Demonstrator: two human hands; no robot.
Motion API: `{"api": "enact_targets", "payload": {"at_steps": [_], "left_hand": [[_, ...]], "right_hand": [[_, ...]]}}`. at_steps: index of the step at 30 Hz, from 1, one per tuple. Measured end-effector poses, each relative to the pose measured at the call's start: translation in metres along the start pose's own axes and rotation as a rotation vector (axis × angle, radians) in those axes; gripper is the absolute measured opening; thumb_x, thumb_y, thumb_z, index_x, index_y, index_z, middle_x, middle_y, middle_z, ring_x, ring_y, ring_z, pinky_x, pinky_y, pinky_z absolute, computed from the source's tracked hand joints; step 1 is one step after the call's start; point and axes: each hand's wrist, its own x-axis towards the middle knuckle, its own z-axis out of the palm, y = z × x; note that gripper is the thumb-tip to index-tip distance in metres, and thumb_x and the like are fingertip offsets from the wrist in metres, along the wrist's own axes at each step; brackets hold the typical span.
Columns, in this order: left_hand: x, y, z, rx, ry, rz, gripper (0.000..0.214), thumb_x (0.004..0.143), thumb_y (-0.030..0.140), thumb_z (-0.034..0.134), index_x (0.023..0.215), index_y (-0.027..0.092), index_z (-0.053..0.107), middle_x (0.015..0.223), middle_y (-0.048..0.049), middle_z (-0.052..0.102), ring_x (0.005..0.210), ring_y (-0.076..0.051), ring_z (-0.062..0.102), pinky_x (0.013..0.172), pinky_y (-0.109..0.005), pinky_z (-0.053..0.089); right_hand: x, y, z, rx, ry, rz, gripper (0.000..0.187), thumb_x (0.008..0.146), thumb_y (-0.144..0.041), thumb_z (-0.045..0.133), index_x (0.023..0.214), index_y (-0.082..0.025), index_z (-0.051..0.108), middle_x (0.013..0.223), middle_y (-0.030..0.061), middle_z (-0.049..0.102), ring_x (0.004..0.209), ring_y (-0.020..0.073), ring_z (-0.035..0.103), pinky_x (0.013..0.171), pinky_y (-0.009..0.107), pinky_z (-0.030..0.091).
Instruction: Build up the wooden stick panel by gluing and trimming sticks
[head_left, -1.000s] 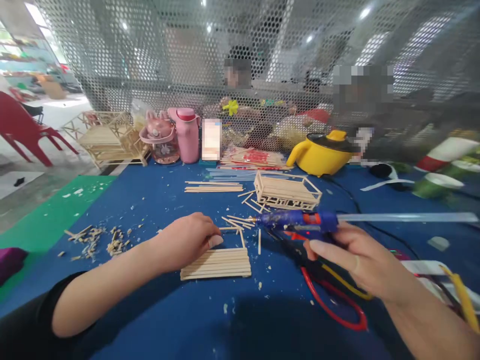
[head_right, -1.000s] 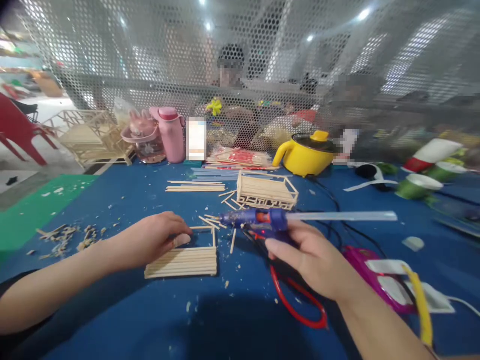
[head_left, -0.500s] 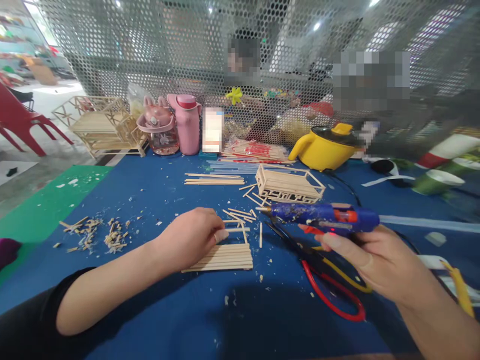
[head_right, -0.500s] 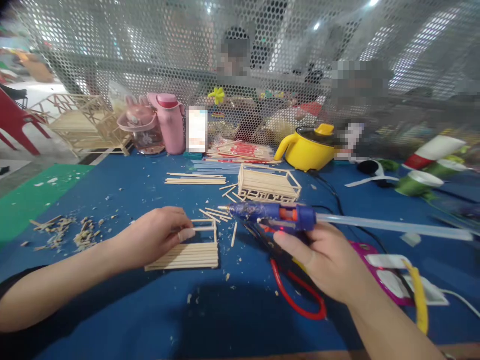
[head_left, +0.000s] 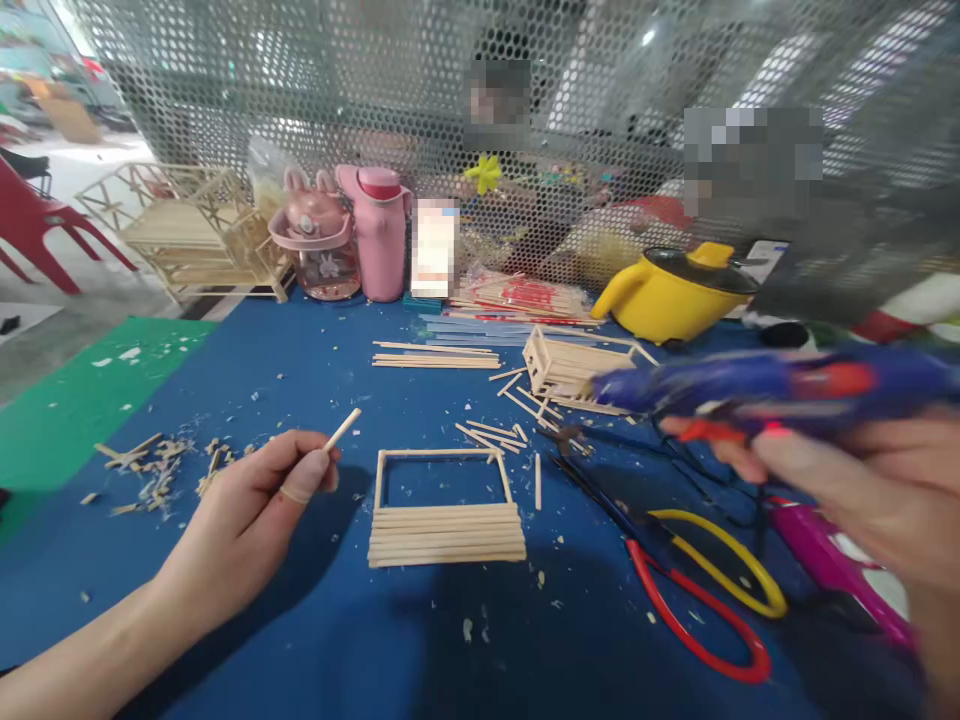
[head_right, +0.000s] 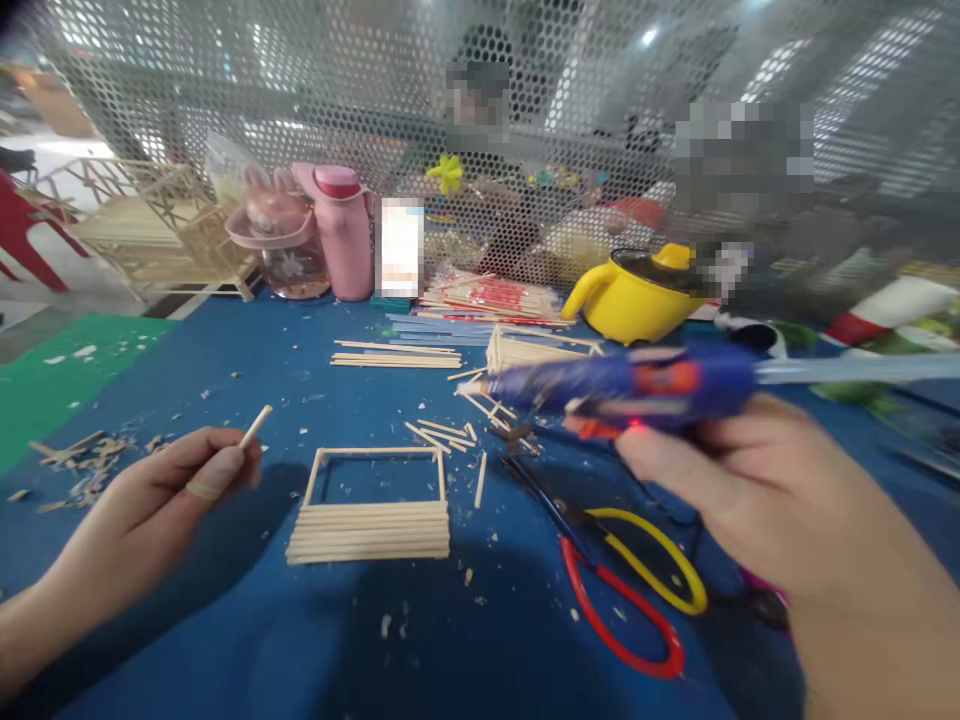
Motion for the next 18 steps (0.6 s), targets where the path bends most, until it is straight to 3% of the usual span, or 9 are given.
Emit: {"api": "enact_targets", "payload": {"at_steps": [3,7,11,14,18], "left_hand": [[0.000,0.000,-0.002,-0.072,-0.013,0.012,0.028,0.094,0.044,0.038,0.085,0.023,0.055,0.072,0.0027,0.057,0.067,-0.014,0.053,0.062,-0.022,0.043],[-0.006,0.003,-0.004,-0.039,-0.039,0.070,0.027,0.093,0.043,0.040,0.082,0.024,0.055,0.067,0.0030,0.057,0.062,-0.013,0.053,0.057,-0.021,0.042],[-0.012,0.007,-0.003,-0.030,-0.067,0.069,0.027,0.093,0.041,0.040,0.081,0.024,0.057,0.066,0.0024,0.058,0.061,-0.013,0.054,0.055,-0.021,0.042],[-0.013,0.008,-0.002,-0.019,-0.077,0.103,0.026,0.092,0.040,0.041,0.082,0.025,0.060,0.066,0.0018,0.061,0.059,-0.013,0.056,0.054,-0.021,0.044],[-0.015,0.011,-0.001,-0.010,-0.035,0.097,0.027,0.091,0.042,0.042,0.079,0.026,0.061,0.064,0.0025,0.062,0.056,-0.013,0.056,0.051,-0.020,0.043]], "right_hand": [[0.004,0.010,-0.004,-0.131,-0.251,0.085,0.021,0.062,-0.052,0.075,0.067,-0.032,0.075,0.066,0.0047,0.072,0.062,0.0273,0.066,0.056,0.039,0.058],[0.001,0.022,-0.004,-0.149,-0.281,0.078,0.017,0.068,-0.053,0.069,0.072,-0.037,0.075,0.066,0.0026,0.073,0.069,0.0288,0.069,0.069,0.040,0.061],[-0.008,0.026,0.007,-0.145,-0.483,0.179,0.027,0.070,-0.050,0.067,0.093,-0.036,0.075,0.086,0.0029,0.077,0.078,0.0309,0.071,0.067,0.040,0.062],[-0.012,0.024,0.016,-0.172,-0.512,0.162,0.035,0.068,-0.051,0.067,0.098,-0.035,0.074,0.090,0.0034,0.077,0.075,0.0312,0.072,0.058,0.038,0.062],[-0.009,0.018,0.021,-0.235,-0.493,0.118,0.032,0.069,-0.053,0.065,0.089,-0.032,0.076,0.083,0.0043,0.077,0.068,0.0301,0.072,0.053,0.037,0.061]]}}
